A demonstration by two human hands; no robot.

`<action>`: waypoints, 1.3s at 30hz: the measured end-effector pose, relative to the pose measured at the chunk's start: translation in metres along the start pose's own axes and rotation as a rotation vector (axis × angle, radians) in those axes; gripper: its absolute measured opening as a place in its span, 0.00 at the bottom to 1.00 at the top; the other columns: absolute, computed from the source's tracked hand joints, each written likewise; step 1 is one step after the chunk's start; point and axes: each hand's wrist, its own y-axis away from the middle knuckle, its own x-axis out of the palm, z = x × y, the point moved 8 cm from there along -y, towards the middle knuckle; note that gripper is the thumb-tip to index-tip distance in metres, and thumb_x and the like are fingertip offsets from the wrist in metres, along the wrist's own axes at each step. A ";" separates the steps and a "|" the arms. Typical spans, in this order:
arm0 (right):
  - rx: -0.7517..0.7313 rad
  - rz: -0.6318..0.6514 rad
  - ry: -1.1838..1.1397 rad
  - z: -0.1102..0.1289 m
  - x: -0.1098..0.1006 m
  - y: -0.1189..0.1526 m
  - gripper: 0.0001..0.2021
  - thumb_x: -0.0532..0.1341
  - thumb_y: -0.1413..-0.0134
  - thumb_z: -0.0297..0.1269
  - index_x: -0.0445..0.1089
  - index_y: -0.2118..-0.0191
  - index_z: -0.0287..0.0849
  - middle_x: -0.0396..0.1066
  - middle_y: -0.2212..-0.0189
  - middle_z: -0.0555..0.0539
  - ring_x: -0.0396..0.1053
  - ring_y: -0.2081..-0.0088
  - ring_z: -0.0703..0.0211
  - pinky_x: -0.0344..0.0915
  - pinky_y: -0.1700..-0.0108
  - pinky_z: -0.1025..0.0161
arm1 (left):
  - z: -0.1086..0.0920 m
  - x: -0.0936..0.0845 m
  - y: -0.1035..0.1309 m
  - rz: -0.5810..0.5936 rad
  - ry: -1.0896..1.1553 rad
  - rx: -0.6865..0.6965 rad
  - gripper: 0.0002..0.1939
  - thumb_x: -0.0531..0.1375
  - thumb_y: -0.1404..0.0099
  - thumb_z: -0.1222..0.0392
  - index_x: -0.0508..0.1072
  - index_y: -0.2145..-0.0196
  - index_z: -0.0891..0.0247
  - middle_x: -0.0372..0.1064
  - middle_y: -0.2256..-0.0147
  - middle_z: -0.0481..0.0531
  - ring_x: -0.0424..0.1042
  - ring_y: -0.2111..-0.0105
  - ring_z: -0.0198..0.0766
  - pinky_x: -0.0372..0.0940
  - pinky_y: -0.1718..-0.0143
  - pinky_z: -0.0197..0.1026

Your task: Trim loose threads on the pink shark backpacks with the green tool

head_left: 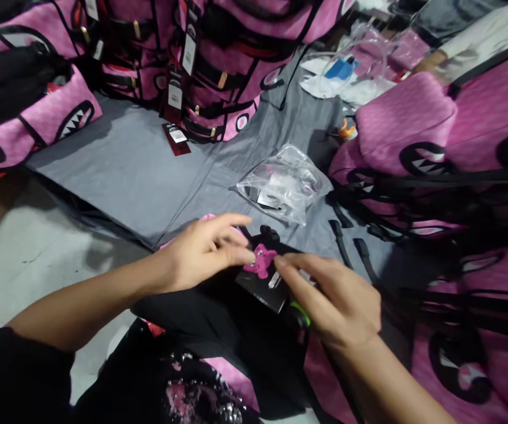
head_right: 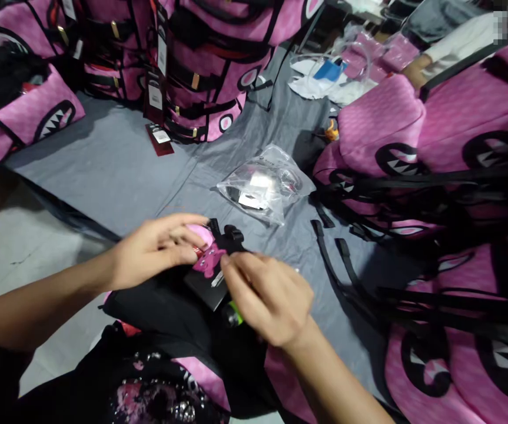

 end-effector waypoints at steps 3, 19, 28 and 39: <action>0.102 -0.037 -0.046 0.017 -0.012 -0.004 0.17 0.62 0.41 0.24 0.73 0.49 0.48 0.78 0.55 0.47 0.77 0.59 0.57 0.72 0.61 0.65 | 0.014 0.029 0.006 0.144 0.291 -0.077 0.13 0.65 0.40 0.56 0.70 0.59 0.64 0.69 0.76 0.42 0.69 0.75 0.29 0.64 0.71 0.34; 0.569 0.243 -0.177 0.010 0.046 0.025 0.14 0.55 0.42 0.28 0.76 0.55 0.43 0.79 0.65 0.47 0.77 0.64 0.55 0.70 0.63 0.62 | 0.082 -0.038 0.067 -0.384 -0.587 -0.008 0.47 0.69 0.43 0.51 0.51 0.33 0.58 0.51 0.32 0.63 0.53 0.32 0.52 0.54 0.34 0.59; 0.469 1.051 0.023 0.044 0.118 0.009 0.15 0.55 0.45 0.21 0.75 0.59 0.42 0.78 0.63 0.43 0.75 0.59 0.51 0.63 0.66 0.64 | 0.111 -0.026 0.064 -0.393 -0.570 -0.013 0.48 0.69 0.42 0.54 0.50 0.31 0.57 0.55 0.33 0.60 0.59 0.35 0.49 0.59 0.35 0.55; 0.371 1.116 0.012 0.038 0.158 0.023 0.24 0.48 0.46 0.14 0.77 0.58 0.42 0.80 0.65 0.44 0.80 0.62 0.51 0.65 0.68 0.65 | 0.132 -0.021 0.053 -0.406 -0.474 -0.010 0.52 0.72 0.48 0.58 0.52 0.31 0.62 0.57 0.34 0.60 0.59 0.35 0.49 0.58 0.33 0.53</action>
